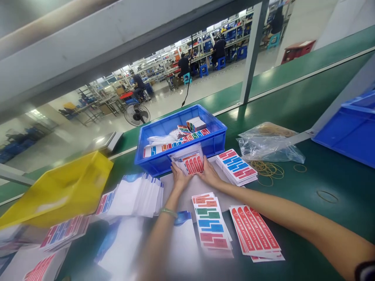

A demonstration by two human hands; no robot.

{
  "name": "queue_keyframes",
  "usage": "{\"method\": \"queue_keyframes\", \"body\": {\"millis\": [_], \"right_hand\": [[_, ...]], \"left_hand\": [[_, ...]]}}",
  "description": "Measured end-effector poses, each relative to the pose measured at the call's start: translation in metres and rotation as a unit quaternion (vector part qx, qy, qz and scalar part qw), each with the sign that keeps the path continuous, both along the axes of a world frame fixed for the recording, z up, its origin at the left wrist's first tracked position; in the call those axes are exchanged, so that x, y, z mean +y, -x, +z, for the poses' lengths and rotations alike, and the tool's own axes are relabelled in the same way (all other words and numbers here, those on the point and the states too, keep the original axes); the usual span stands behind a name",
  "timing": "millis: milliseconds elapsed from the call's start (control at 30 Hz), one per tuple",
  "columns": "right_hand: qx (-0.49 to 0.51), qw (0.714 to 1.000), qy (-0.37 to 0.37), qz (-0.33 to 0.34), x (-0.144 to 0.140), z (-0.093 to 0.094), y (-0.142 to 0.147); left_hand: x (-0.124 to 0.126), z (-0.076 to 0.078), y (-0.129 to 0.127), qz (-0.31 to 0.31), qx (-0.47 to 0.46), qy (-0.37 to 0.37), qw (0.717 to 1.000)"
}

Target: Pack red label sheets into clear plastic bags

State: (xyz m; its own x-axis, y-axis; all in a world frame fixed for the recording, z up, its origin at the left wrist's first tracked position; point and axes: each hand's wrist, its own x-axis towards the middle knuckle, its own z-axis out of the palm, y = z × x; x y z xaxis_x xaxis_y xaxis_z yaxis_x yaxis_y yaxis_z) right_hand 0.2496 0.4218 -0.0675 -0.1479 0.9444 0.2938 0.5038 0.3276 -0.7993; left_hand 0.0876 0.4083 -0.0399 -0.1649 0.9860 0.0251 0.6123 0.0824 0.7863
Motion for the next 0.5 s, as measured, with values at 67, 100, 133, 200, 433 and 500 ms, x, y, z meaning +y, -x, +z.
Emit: {"method": "queue_keyframes", "body": {"millis": [67,100,133,200,433,500], "right_hand": [[0.011,0.999,0.031,-0.003,0.004,0.002,0.004],[0.017,0.999,0.045,-0.003,0.005,0.004,0.005],[0.024,0.998,0.058,-0.001,0.005,0.006,0.005],[0.039,0.996,0.080,0.004,0.001,0.011,0.002],[0.097,0.986,0.130,0.031,-0.042,0.038,-0.020],[0.109,0.984,0.132,0.052,-0.058,0.051,-0.022]], "left_hand": [[-0.006,0.001,0.003,-0.003,-0.010,-0.011,1.000],[-0.011,0.002,0.004,-0.004,-0.016,-0.012,1.000],[-0.017,0.003,0.007,-0.005,-0.023,-0.009,1.000],[-0.033,0.009,0.012,-0.007,-0.036,0.001,0.999],[-0.135,0.125,0.013,-0.081,-0.213,-0.088,0.970],[-0.176,0.179,0.008,-0.113,-0.297,-0.149,0.937]]}}
